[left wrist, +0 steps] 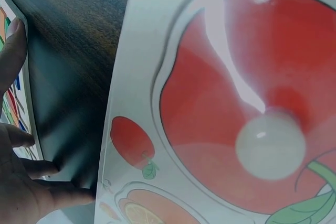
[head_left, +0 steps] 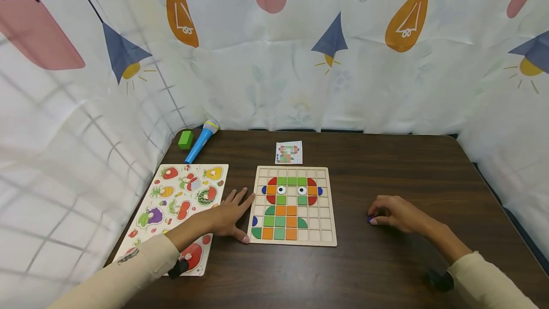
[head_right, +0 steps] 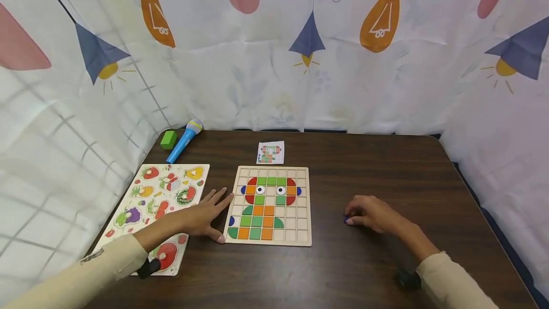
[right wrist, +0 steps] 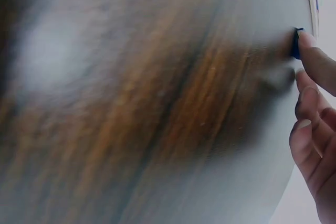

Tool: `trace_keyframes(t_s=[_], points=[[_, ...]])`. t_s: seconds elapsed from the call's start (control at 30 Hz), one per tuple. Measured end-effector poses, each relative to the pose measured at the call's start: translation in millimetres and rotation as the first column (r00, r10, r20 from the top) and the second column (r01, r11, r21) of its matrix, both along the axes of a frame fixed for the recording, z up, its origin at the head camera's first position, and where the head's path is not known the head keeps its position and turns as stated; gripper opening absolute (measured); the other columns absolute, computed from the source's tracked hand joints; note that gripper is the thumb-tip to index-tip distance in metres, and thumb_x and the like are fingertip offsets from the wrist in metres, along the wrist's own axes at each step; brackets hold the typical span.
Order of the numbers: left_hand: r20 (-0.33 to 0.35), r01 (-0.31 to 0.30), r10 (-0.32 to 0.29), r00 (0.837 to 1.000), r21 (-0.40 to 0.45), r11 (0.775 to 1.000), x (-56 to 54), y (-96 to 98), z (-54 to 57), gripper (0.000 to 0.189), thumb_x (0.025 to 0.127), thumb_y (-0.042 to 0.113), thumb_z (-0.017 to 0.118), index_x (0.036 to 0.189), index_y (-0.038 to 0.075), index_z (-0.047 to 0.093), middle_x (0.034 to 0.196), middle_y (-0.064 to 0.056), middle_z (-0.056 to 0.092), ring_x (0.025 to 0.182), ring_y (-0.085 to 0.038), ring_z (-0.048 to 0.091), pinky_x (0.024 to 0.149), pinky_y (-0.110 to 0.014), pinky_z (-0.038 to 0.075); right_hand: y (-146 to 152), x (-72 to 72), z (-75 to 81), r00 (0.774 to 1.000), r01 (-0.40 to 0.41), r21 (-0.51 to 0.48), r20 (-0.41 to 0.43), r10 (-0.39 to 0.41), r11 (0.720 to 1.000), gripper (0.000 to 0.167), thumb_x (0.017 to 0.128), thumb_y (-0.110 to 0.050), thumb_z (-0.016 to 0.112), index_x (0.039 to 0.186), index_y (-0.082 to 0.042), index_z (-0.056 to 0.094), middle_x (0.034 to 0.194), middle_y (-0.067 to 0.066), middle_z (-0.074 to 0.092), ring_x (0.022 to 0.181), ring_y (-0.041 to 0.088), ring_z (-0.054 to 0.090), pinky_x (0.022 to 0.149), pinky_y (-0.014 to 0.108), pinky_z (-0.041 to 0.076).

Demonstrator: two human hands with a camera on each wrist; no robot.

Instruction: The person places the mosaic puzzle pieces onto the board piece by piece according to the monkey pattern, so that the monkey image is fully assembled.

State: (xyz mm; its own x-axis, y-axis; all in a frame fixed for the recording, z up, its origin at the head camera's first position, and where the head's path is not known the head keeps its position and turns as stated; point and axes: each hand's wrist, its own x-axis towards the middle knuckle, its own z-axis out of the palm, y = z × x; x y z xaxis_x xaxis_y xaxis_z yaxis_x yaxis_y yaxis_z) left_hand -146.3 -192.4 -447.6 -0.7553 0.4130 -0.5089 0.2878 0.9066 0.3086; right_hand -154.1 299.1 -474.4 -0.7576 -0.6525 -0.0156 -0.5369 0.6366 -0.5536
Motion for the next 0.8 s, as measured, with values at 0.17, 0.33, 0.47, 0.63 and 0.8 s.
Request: trace_keyframes(t_s=[0.17, 0.33, 0.47, 0.63, 0.8], points=[[-0.004, 0.003, -0.003, 1.000, 0.001, 1.000, 1.3, -0.7, -0.5, 0.119, 0.073, 0.058, 0.082, 0.162, 0.014, 0.017, 0.167, -0.022, 0.008, 0.152, -0.052, 0.006, 0.116, -0.066, 0.024, 1.4, 4.2, -3.4, 0.995, -0.038, -0.006, -0.095, 0.037, 0.999, 0.008, 0.092, -0.025, 0.074, 0.099, -0.024, 0.073, 0.098, -0.013, 0.065, 0.084, -0.003, 0.058, 0.068, 0.025, 0.051], [-0.004, 0.002, -0.002, 1.000, -0.009, 1.000, 0.9, -0.2, 1.3, 0.119, 0.073, 0.059, 0.082, 0.162, 0.015, 0.016, 0.168, -0.021, 0.007, 0.152, -0.051, 0.006, 0.116, -0.066, 0.024, -1.3, 6.9, -2.8, 0.992, -0.035, 0.016, -0.123, 0.037, 0.999, 0.007, 0.093, -0.023, 0.073, 0.097, -0.026, 0.068, 0.093, -0.016, 0.064, 0.080, -0.005, 0.056, 0.064, 0.025, 0.049], [-0.003, -0.003, 0.003, 1.000, -0.015, 1.000, 0.6, -0.1, 2.3, 0.118, 0.073, 0.058, 0.082, 0.162, 0.015, 0.016, 0.168, -0.021, 0.006, 0.152, -0.051, 0.006, 0.116, -0.066, 0.024, -5.4, 6.0, 1.4, 0.995, -0.009, 0.063, -0.097, 0.015, 0.998, 0.011, 0.094, -0.025, 0.072, 0.102, -0.022, 0.064, 0.088, -0.018, 0.060, 0.076, -0.006, 0.054, 0.062, 0.025, 0.046], [-0.002, -0.004, 0.004, 1.000, -0.017, 1.000, 0.5, -0.3, 1.4, 0.119, 0.073, 0.058, 0.082, 0.162, 0.016, 0.016, 0.168, -0.020, 0.006, 0.153, -0.050, 0.006, 0.116, -0.066, 0.025, -15.5, 4.4, 2.7, 0.998, 0.004, 0.049, -0.060, -0.001, 0.999, 0.027, 0.098, -0.022, 0.067, 0.123, -0.014, 0.066, 0.095, -0.014, 0.063, 0.079, -0.004, 0.053, 0.065, 0.025, 0.047], [0.005, -0.006, 0.006, 1.000, -0.019, 1.000, 0.4, 0.0, 0.1, 0.119, 0.073, 0.060, 0.081, 0.162, 0.017, 0.016, 0.168, -0.019, 0.005, 0.153, -0.049, 0.006, 0.116, -0.065, 0.026, -33.7, 1.4, 2.7, 0.999, -0.014, -0.055, -0.045, 0.012, 0.998, 0.023, 0.101, -0.019, 0.063, 0.122, -0.014, 0.070, 0.108, -0.007, 0.068, 0.090, 0.000, 0.058, 0.075, 0.026, 0.052]])
